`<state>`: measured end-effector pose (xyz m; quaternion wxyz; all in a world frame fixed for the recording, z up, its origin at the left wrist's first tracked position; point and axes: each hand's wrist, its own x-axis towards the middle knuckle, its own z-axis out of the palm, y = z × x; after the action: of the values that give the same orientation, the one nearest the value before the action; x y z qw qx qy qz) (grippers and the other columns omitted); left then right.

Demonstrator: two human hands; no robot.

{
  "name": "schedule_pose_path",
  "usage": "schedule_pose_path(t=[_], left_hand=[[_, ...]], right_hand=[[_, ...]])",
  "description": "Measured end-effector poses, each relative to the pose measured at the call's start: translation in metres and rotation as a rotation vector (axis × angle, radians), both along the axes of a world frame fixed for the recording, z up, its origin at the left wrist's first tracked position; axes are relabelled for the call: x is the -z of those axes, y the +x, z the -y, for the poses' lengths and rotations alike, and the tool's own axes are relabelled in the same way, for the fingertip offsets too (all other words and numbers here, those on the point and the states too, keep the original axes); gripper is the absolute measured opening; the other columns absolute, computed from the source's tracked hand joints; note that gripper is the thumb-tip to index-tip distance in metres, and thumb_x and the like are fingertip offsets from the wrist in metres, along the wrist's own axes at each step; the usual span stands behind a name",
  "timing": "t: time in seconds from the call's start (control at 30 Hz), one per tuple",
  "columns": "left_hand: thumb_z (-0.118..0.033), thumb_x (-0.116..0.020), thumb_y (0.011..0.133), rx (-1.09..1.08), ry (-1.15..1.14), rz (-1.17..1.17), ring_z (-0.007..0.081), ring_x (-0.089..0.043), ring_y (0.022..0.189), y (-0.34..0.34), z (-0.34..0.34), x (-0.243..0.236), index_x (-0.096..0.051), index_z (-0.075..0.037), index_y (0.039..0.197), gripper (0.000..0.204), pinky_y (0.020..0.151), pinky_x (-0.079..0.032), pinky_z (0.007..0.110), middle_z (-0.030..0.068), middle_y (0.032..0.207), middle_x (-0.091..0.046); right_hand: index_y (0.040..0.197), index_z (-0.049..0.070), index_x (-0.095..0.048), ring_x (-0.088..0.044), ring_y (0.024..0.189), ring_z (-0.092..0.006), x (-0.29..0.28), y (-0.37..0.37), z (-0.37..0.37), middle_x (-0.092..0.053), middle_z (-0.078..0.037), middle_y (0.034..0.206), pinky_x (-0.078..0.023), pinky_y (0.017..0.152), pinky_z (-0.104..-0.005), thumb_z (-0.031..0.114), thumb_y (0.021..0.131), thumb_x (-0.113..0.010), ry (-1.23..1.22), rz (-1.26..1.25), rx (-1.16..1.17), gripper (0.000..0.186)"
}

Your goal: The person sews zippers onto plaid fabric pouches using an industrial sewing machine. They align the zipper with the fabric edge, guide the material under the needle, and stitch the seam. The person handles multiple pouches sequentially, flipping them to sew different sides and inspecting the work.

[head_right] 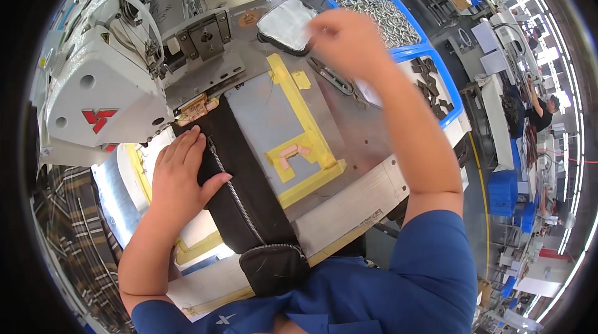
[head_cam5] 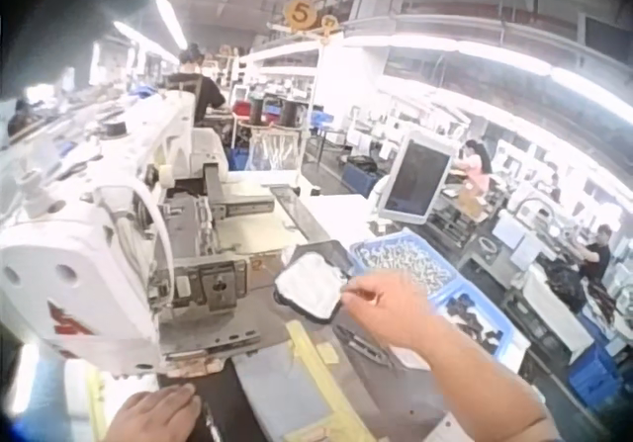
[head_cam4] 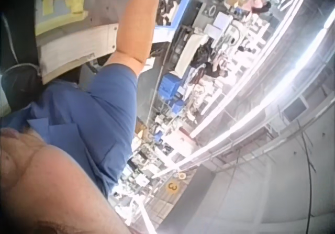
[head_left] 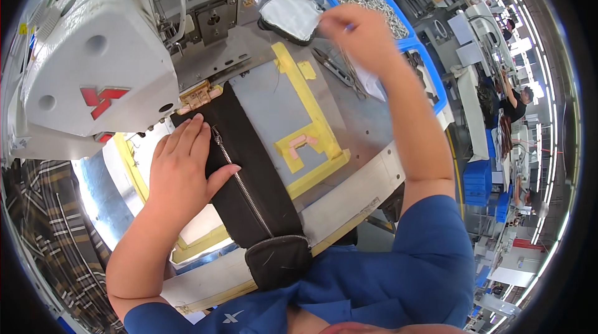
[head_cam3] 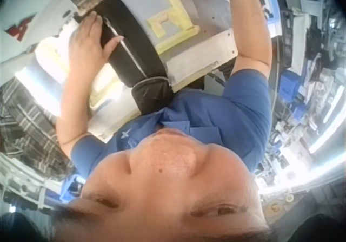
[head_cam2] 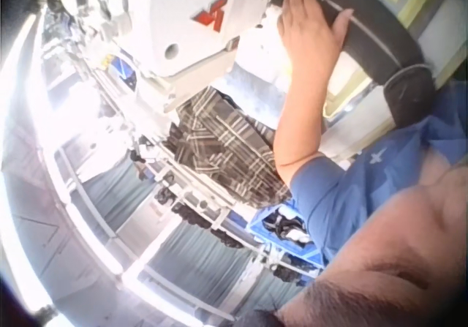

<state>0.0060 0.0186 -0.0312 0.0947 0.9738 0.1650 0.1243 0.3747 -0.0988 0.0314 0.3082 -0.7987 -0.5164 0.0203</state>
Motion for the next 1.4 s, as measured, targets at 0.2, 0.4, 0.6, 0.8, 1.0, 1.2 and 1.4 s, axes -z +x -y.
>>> schedule_pose_path(t=[0.2,0.4,0.6,0.8,1.0,1.2,1.4], left_hand=[[-0.055,-0.080,0.088,0.047,0.045,0.043,0.0374,-0.061,0.134,0.003,-0.003,0.005,-0.065,0.007,0.134,0.078,0.111,-0.048,0.048,0.0225,0.146,-0.064],[-0.049,-0.081,0.087,0.056,0.066,0.098,0.0368,-0.063,0.131,-0.001,-0.002,0.000,-0.068,0.005,0.129,0.070,0.108,-0.050,0.047,0.0212,0.137,-0.067],[-0.042,-0.083,0.088,0.106,-0.033,0.133,0.0370,-0.066,0.125,-0.008,0.004,0.003,-0.069,0.003,0.130,0.062,0.110,-0.052,0.047,0.0187,0.134,-0.069],[-0.043,-0.080,0.092,0.059,-0.062,0.121,0.0389,-0.063,0.131,-0.010,0.006,0.004,-0.063,0.000,0.140,0.067,0.113,-0.050,0.048,0.0215,0.143,-0.065],[-0.044,-0.080,0.092,0.057,-0.111,0.131,0.0398,-0.061,0.135,-0.011,0.004,0.006,-0.059,-0.001,0.145,0.072,0.115,-0.048,0.049,0.0228,0.148,-0.061],[-0.046,-0.082,0.088,0.030,-0.097,0.120,0.0382,-0.058,0.134,-0.010,0.005,0.005,-0.060,0.001,0.146,0.078,0.114,-0.046,0.048,0.0218,0.148,-0.060],[-0.047,-0.083,0.084,0.005,-0.114,0.065,0.0337,-0.056,0.128,-0.012,0.003,-0.001,-0.062,0.003,0.144,0.081,0.108,-0.046,0.046,0.0175,0.141,-0.059]], right_hand=[[0.115,0.007,-0.081,-0.075,0.108,-0.0369,0.057,0.204,0.067,-0.080,-0.016,0.112,-0.057,0.096,-0.0452,0.014,0.089,-0.077,-0.238,0.430,0.236,0.027],[0.109,0.007,-0.080,-0.076,0.100,-0.0352,0.076,0.220,0.063,-0.080,-0.016,0.104,-0.059,0.090,-0.0440,0.013,0.084,-0.082,-0.353,0.360,0.244,0.025],[0.101,0.003,-0.076,-0.070,0.078,-0.0162,0.005,0.104,0.019,-0.075,-0.005,0.085,-0.056,0.076,-0.0316,0.009,0.090,-0.081,-0.021,0.166,0.291,0.014],[0.106,0.001,-0.072,-0.069,0.078,-0.0165,0.019,-0.090,-0.026,-0.074,-0.006,0.089,-0.056,0.073,-0.0320,0.000,0.095,-0.073,-0.042,-0.394,-0.465,0.012],[0.101,0.003,-0.075,-0.069,0.076,-0.0277,0.044,-0.137,-0.057,-0.074,-0.011,0.095,-0.055,0.070,-0.0341,0.002,0.093,-0.073,-0.069,-0.226,-0.660,0.009],[0.101,0.004,-0.077,-0.070,0.077,-0.0292,0.053,-0.144,-0.050,-0.075,-0.011,0.096,-0.056,0.068,-0.0367,0.002,0.093,-0.072,-0.009,-0.207,-0.584,0.010],[0.103,0.003,-0.077,-0.073,0.083,-0.0315,0.054,-0.148,-0.053,-0.075,-0.012,0.097,-0.059,0.073,-0.0388,0.003,0.091,-0.073,0.019,-0.103,-0.612,0.012]])
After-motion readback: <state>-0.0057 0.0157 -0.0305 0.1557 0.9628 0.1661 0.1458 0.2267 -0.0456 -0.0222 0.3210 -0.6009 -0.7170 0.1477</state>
